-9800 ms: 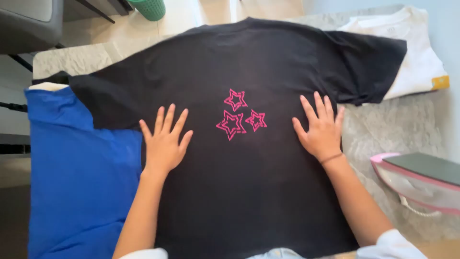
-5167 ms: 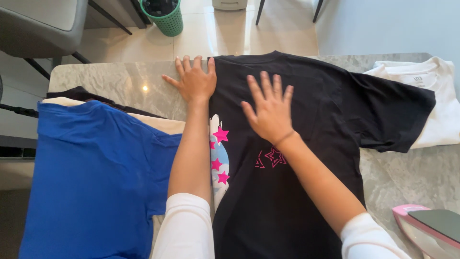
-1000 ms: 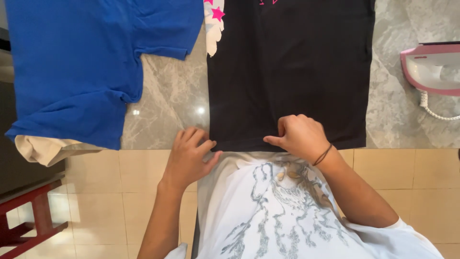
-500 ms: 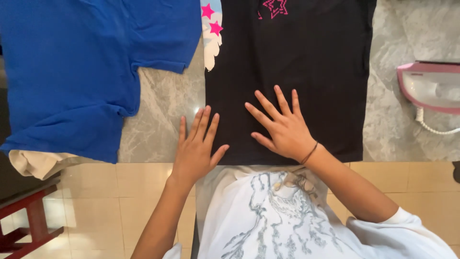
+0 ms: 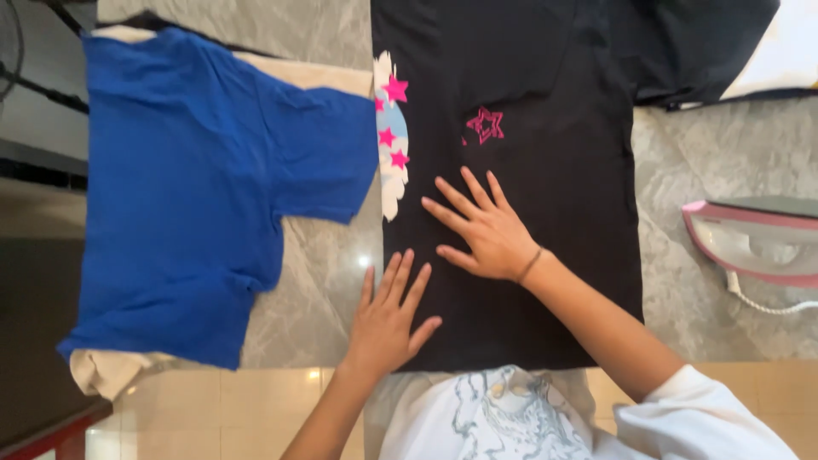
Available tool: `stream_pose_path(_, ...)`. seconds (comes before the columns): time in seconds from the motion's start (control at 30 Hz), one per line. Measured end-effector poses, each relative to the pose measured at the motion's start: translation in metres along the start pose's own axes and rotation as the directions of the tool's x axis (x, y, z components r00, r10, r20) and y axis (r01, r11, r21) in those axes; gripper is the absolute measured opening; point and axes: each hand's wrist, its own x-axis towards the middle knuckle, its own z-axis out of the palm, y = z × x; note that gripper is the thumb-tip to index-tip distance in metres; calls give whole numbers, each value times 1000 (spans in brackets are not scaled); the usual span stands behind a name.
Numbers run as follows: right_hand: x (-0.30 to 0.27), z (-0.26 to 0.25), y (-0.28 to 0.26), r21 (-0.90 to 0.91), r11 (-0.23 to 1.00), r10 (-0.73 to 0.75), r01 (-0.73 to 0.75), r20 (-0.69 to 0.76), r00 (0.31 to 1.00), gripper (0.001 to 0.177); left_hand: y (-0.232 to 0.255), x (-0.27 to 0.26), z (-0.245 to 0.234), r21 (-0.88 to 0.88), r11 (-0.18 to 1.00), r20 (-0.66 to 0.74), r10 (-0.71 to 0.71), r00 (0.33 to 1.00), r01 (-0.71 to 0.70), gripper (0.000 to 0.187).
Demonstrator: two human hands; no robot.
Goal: Folding a black t-shirt on a table by smoothing the fabric and making several folds.
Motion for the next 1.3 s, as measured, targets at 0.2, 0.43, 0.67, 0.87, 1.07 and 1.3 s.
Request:
stream_pose_path(0.2,8,-14,-8,-68,996,-62,50,-188,980,50,4,27,-22,66,997,-338,61,939,-41,37)
stream_pose_path(0.43,58,-2,3,-72,996,-47,42,-62,997,80,-38,96,-2,258,955,-298,-63,952,144,82)
stream_pose_path(0.67,42,-2,3,-118,993,-7,6,-9,1000,81,-43,84,-4,202,963,-226,-129,966,176,91)
stream_pose_path(0.87,69,-9,2,-81,994,-85,77,-94,992,69,-14,80,-2,103,990,-343,-53,938,93,74)
stream_pose_path(1.07,96,9,25,-25,994,-112,111,-61,992,82,-12,73,7,60,995,-239,-59,969,75,89)
stream_pose_path(1.3,136,-13,50,-204,968,116,-146,-151,982,83,-2,74,9,234,964,-197,-81,977,127,86)
